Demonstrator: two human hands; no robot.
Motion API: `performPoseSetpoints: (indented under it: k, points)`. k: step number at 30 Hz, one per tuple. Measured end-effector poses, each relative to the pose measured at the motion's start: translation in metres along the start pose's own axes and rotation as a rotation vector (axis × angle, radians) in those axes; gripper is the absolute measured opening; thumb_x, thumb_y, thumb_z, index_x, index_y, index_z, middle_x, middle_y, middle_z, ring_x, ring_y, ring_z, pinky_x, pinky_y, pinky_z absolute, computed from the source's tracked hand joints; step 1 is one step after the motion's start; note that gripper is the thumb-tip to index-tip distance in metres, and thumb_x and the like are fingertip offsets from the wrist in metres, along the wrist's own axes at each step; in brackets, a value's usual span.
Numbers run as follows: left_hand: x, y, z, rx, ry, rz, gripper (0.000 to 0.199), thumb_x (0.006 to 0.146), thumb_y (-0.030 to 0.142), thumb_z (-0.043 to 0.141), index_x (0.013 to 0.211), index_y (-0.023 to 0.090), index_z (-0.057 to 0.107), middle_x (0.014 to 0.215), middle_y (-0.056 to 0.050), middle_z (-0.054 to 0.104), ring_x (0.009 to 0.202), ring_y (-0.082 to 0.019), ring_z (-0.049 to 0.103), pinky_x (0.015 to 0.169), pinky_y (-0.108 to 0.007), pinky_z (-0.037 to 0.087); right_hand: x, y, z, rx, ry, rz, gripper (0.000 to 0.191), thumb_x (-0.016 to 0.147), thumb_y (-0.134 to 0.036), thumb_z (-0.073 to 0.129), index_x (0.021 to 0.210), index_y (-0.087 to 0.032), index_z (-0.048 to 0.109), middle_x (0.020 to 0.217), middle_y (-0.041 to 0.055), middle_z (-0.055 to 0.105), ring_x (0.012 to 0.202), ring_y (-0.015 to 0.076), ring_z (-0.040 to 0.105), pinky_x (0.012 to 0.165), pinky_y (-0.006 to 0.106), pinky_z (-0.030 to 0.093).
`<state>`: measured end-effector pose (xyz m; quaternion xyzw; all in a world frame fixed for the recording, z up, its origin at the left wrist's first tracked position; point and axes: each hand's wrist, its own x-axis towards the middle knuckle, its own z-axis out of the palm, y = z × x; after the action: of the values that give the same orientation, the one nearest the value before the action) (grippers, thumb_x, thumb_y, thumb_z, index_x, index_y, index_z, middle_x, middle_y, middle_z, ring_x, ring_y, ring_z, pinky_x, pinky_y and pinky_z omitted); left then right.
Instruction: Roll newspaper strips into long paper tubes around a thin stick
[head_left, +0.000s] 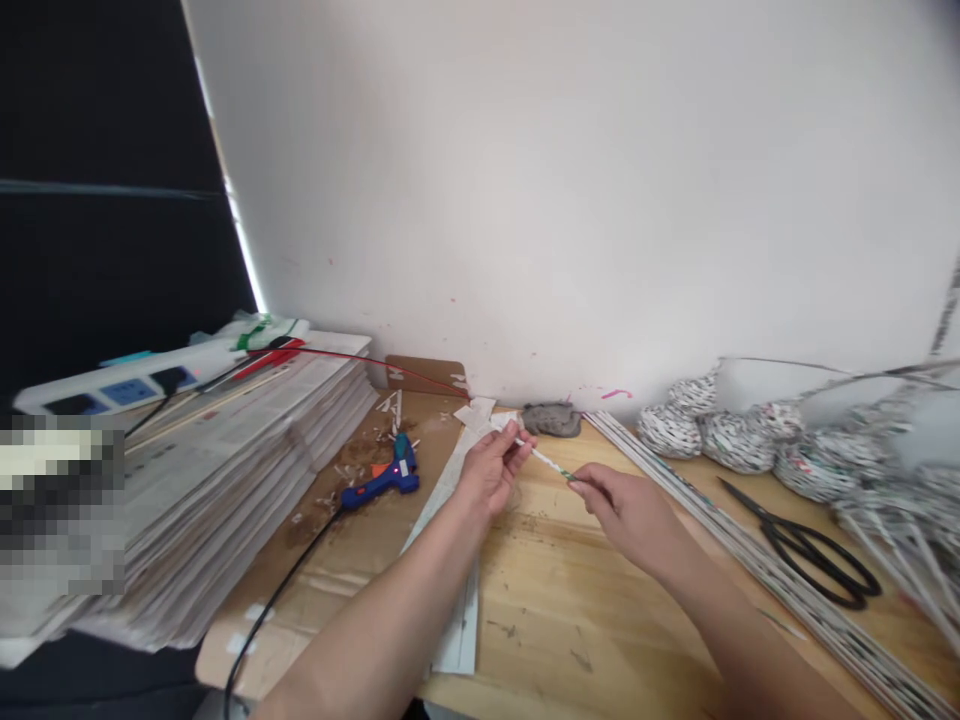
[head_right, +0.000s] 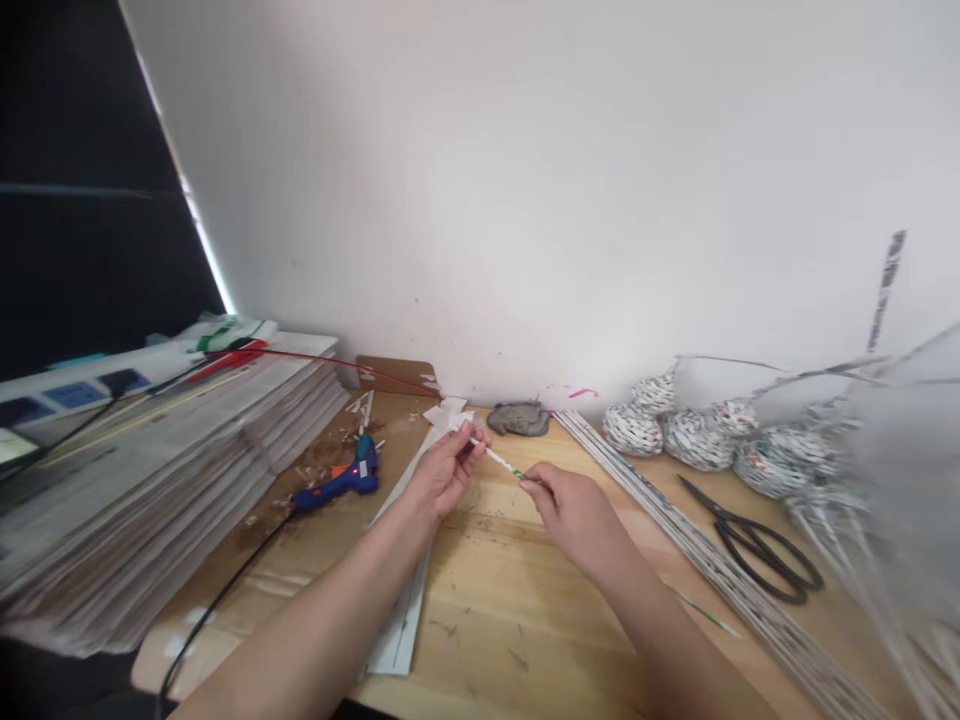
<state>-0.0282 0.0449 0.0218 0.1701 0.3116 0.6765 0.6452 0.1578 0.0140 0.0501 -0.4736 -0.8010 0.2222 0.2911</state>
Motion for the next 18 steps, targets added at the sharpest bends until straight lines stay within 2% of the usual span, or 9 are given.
performPoseSetpoints:
  k: [2, 5, 7, 9, 11, 13, 15, 18]
  points:
    - [0.0004, -0.0002, -0.0007, -0.008, -0.018, -0.002, 0.011, 0.074, 0.019, 0.069, 0.075, 0.010, 0.063, 0.072, -0.004, 0.065, 0.069, -0.010, 0.065, 0.061, -0.014, 0.055, -0.0004, 0.0027, -0.0001, 0.059, -0.067, 0.028, 0.027, 0.087, -0.038, 0.043, 0.077, -0.021, 0.061, 0.057, -0.0004, 0.054, 0.052, 0.0130, 0.048, 0.050, 0.024, 0.033]
    - [-0.0003, -0.0011, -0.0009, -0.017, -0.038, -0.017, 0.014, 0.072, 0.020, 0.070, 0.075, 0.009, 0.063, 0.071, -0.005, 0.064, 0.068, -0.010, 0.065, 0.060, -0.014, 0.055, -0.0002, 0.0073, -0.0010, 0.272, -0.275, 0.200, 0.033, 0.087, -0.045, 0.040, 0.084, -0.020, 0.062, 0.057, -0.0014, 0.049, 0.045, 0.0109, 0.042, 0.044, 0.022, 0.032]
    - [-0.0013, -0.0020, 0.0000, -0.023, -0.033, -0.027, 0.015, 0.072, 0.021, 0.071, 0.075, 0.009, 0.062, 0.070, -0.005, 0.064, 0.067, -0.011, 0.065, 0.060, -0.014, 0.054, 0.0006, 0.0081, -0.0007, 0.338, -0.364, 0.291, 0.038, 0.086, -0.050, 0.038, 0.087, -0.020, 0.061, 0.057, -0.0020, 0.047, 0.042, 0.0100, 0.039, 0.041, 0.022, 0.031]
    - [-0.0022, -0.0026, 0.0013, -0.029, -0.014, -0.028, 0.014, 0.072, 0.020, 0.070, 0.074, 0.009, 0.061, 0.069, -0.005, 0.064, 0.066, -0.011, 0.065, 0.059, -0.014, 0.054, 0.0018, 0.0064, 0.0011, 0.236, -0.315, 0.249, 0.036, 0.085, -0.051, 0.041, 0.084, -0.020, 0.060, 0.058, -0.0014, 0.049, 0.045, 0.0111, 0.042, 0.044, 0.022, 0.032]
    - [-0.0030, -0.0027, 0.0025, -0.031, -0.002, -0.024, 0.014, 0.072, 0.019, 0.070, 0.074, 0.009, 0.061, 0.069, -0.005, 0.064, 0.066, -0.011, 0.065, 0.060, -0.015, 0.054, 0.0029, 0.0036, 0.0038, 0.063, -0.188, 0.126, 0.032, 0.084, -0.049, 0.044, 0.080, -0.022, 0.060, 0.059, -0.0001, 0.053, 0.052, 0.0137, 0.048, 0.050, 0.024, 0.034]
    - [-0.0039, -0.0023, 0.0033, -0.036, -0.002, -0.023, 0.016, 0.071, 0.020, 0.072, 0.072, 0.009, 0.060, 0.069, -0.005, 0.064, 0.066, -0.011, 0.066, 0.060, -0.015, 0.054, 0.0033, 0.0015, 0.0059, -0.018, -0.110, 0.056, 0.031, 0.085, -0.048, 0.044, 0.080, -0.023, 0.061, 0.058, 0.0004, 0.053, 0.055, 0.0155, 0.050, 0.053, 0.025, 0.035]
    - [-0.0049, -0.0016, 0.0036, -0.042, -0.015, -0.028, 0.019, 0.068, 0.022, 0.074, 0.071, 0.009, 0.059, 0.070, -0.006, 0.064, 0.067, -0.012, 0.066, 0.060, -0.016, 0.054, 0.0031, 0.0018, 0.0067, 0.071, -0.163, 0.111, 0.035, 0.086, -0.050, 0.039, 0.082, -0.023, 0.061, 0.054, -0.0004, 0.049, 0.050, 0.0148, 0.046, 0.050, 0.025, 0.034]
    - [-0.0061, -0.0011, 0.0032, -0.045, -0.061, -0.040, 0.022, 0.066, 0.024, 0.075, 0.073, 0.009, 0.060, 0.072, -0.006, 0.065, 0.068, -0.014, 0.067, 0.060, -0.017, 0.055, 0.0027, 0.0061, 0.0060, 0.335, -0.345, 0.331, 0.043, 0.086, -0.056, 0.034, 0.081, -0.022, 0.059, 0.049, -0.0033, 0.040, 0.040, 0.0112, 0.036, 0.041, 0.023, 0.029]
